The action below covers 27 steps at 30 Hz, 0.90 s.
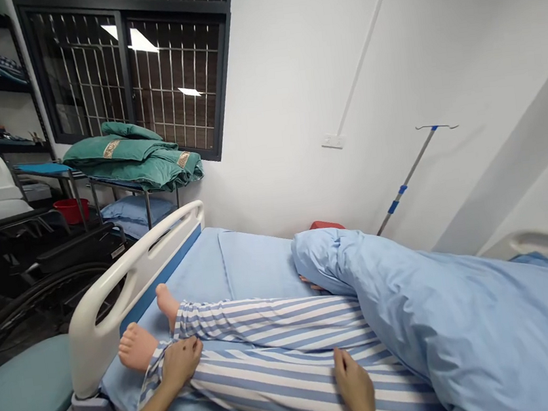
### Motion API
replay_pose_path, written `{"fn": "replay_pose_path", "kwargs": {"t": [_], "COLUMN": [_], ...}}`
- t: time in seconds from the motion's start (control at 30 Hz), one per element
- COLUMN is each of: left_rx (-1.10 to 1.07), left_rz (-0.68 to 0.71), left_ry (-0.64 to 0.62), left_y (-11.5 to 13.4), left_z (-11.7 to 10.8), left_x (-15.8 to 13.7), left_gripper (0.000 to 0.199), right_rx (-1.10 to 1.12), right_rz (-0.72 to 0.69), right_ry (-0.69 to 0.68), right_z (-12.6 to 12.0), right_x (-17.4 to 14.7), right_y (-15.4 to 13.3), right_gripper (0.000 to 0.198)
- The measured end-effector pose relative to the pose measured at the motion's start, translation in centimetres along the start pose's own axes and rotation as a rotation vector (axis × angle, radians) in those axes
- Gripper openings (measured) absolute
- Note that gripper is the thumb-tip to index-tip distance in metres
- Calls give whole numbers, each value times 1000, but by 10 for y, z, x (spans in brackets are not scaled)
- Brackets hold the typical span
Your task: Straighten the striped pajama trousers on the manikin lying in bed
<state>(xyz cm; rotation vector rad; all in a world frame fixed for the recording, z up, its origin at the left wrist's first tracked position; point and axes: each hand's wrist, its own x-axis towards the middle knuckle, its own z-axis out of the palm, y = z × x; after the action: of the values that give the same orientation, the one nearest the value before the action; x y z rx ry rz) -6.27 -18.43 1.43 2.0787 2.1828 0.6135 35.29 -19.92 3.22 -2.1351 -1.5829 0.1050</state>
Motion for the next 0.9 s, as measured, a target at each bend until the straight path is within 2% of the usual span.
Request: {"fn": "replay_pose_path", "kwargs": {"t": [0.23, 0.37, 0.53, 0.67, 0.8, 0.9], "left_rx": [-3, 11, 43, 51, 40, 45], "left_rz": [5, 18, 57, 50, 36, 33], "left_ry": [-50, -61, -21, 7, 1, -4], "left_y": [1, 0, -4, -5, -4, -4], "left_z": [-8, -7, 1, 7, 6, 4], "left_x": [-1, -1, 0, 0, 1, 0], "left_gripper": [29, 27, 33, 37, 37, 36], "right_rx": [246, 371, 414, 373, 318, 328], "right_rz": [-231, -288, -424, -426, -367, -373], "right_ry": [-30, -30, -116, -125, -102, -108], "right_z": [63, 84, 109, 129, 135, 132], "right_x": [-42, -59, -73, -80, -81, -79], "right_y": [-110, -173, -239, -265, -267, -266], "right_gripper": [46, 47, 45, 42, 41, 42]}}
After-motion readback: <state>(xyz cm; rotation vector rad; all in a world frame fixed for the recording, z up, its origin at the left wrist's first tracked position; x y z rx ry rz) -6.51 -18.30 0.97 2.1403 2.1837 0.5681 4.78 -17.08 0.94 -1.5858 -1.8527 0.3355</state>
